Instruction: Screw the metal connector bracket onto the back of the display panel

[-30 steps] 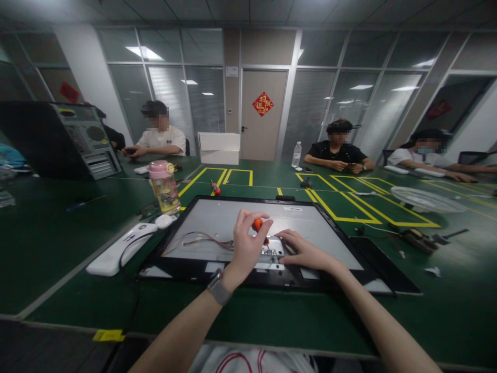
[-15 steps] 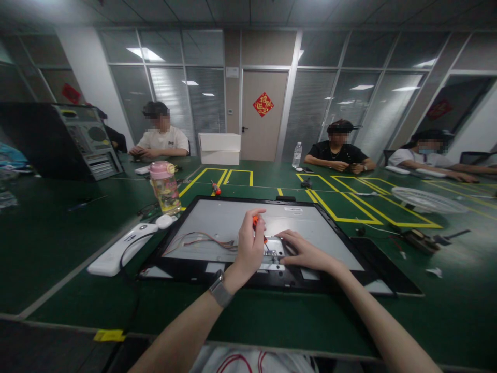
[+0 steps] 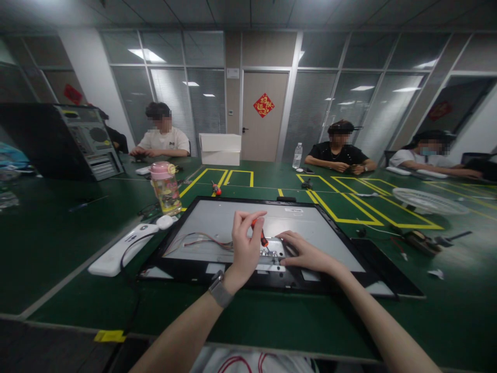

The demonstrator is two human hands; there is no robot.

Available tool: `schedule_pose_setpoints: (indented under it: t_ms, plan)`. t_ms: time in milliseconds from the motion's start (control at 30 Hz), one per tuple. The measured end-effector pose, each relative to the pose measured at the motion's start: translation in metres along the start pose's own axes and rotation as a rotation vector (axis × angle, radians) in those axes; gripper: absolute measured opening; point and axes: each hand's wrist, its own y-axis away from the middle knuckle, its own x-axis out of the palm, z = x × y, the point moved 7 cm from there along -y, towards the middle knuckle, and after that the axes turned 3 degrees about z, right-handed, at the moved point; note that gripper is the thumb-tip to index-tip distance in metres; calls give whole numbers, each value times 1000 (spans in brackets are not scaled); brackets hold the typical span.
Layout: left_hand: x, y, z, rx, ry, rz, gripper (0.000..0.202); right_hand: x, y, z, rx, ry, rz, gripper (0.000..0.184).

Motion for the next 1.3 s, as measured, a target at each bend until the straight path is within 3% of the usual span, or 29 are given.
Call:
schedule_pose_setpoints:
  t_ms: [300, 533, 733, 1033, 1300]
  plan:
    - [9, 0, -1, -12, 150, 120, 26, -1, 0, 4, -3, 3, 4, 63]
    - [5, -2, -3, 13, 69, 64, 19, -2, 0, 5, -6, -1, -6, 63]
    - [10, 0, 5, -70, 161, 121, 27, -1, 0, 6, 0, 3, 0, 63]
    - [8, 0, 7, -53, 117, 115, 35, -2, 1, 4, -8, 7, 3, 64]
    - [10, 1, 7, -41, 108, 112, 28, -1, 1, 4, -12, 7, 1, 64]
